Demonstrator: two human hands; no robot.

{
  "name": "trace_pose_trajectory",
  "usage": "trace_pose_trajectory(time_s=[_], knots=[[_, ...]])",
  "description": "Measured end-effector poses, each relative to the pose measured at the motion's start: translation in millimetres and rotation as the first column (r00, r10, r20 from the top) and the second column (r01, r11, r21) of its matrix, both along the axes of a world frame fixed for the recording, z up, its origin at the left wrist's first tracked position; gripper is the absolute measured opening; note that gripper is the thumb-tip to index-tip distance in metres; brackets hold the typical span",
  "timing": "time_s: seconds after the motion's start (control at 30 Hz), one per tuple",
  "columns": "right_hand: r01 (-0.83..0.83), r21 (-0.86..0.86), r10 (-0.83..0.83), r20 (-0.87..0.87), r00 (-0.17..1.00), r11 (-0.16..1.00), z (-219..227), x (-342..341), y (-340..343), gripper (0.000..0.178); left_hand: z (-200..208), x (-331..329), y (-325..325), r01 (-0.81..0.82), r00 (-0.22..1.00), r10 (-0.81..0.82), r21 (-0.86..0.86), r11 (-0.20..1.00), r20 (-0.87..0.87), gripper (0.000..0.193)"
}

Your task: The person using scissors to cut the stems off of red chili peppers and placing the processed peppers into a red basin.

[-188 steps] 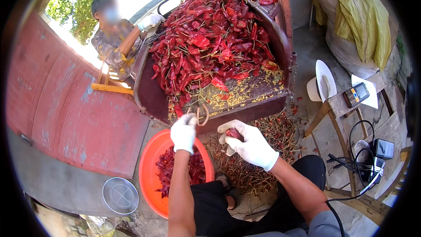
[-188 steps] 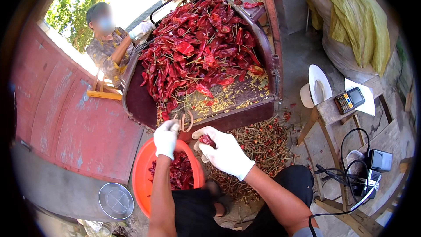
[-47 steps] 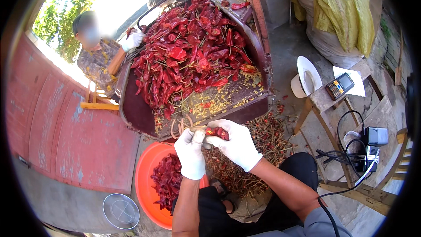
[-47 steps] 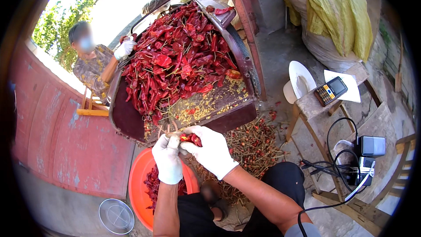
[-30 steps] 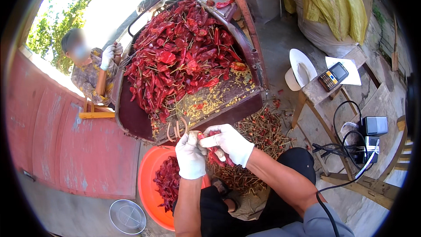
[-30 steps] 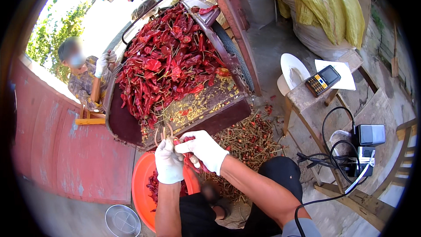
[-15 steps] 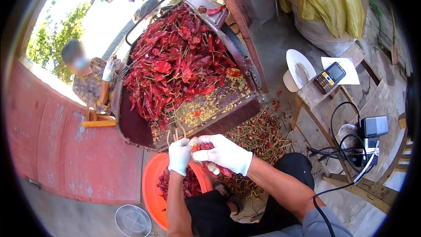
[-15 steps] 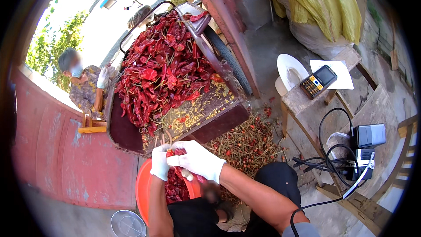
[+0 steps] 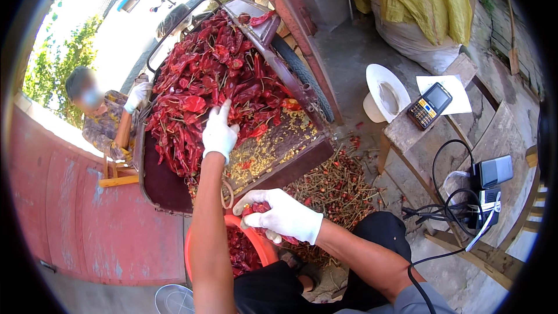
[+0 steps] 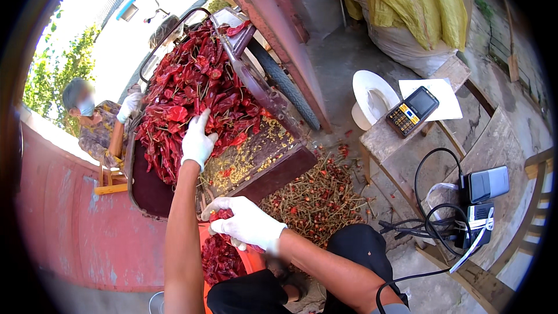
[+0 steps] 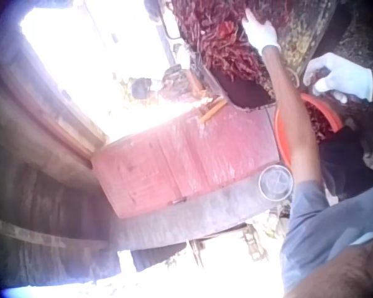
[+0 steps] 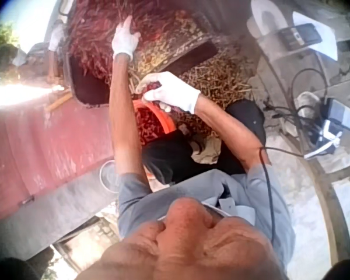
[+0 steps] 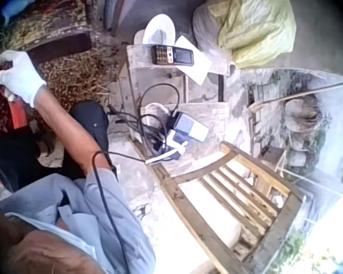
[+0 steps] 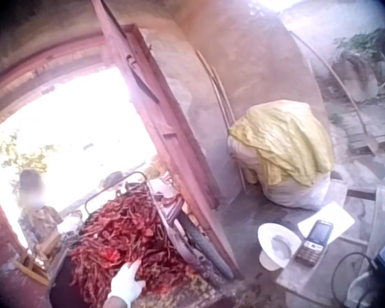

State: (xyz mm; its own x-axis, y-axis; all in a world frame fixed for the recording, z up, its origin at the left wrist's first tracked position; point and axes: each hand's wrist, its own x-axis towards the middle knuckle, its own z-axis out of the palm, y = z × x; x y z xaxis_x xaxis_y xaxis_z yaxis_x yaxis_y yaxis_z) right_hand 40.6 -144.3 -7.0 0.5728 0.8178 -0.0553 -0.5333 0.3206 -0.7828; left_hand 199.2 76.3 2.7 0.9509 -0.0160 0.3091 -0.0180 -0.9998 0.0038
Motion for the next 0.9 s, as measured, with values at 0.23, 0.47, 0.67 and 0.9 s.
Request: trace_pose_trajectory(time_s=[0.23, 0.47, 0.67, 0.9], knots=[[-0.014, -0.031, 0.013, -0.027, 1.0, 0.999, 1.5, 3.3, -1.7, 0.022, -60.8, -15.4, 18.2, -0.057, 0.996, 0.062, -0.075, 0.996, 0.069, 0.036], [0.069, -0.148, -0.061, 0.059, 0.996, 0.987, -5.1, 1.2, 0.2, 0.02, -83.3, -62.8, 37.0, -0.123, 0.99, 0.106, -0.2, 0.972, -0.093, 0.028], [0.136, -0.32, -0.062, 0.23, 0.971, 0.938, -0.2, -8.9, 4.5, 0.019, -68.2, -96.1, 48.6, -0.065, 0.998, 0.064, -0.336, 0.939, -0.013, 0.034], [0.287, -0.353, -0.185, 0.295, 0.938, 0.891, -10.6, -4.2, 8.6, 0.016, -36.6, -157.7, 17.3, -0.112, 0.988, 0.146, -0.884, 0.454, -0.05, 0.036]])
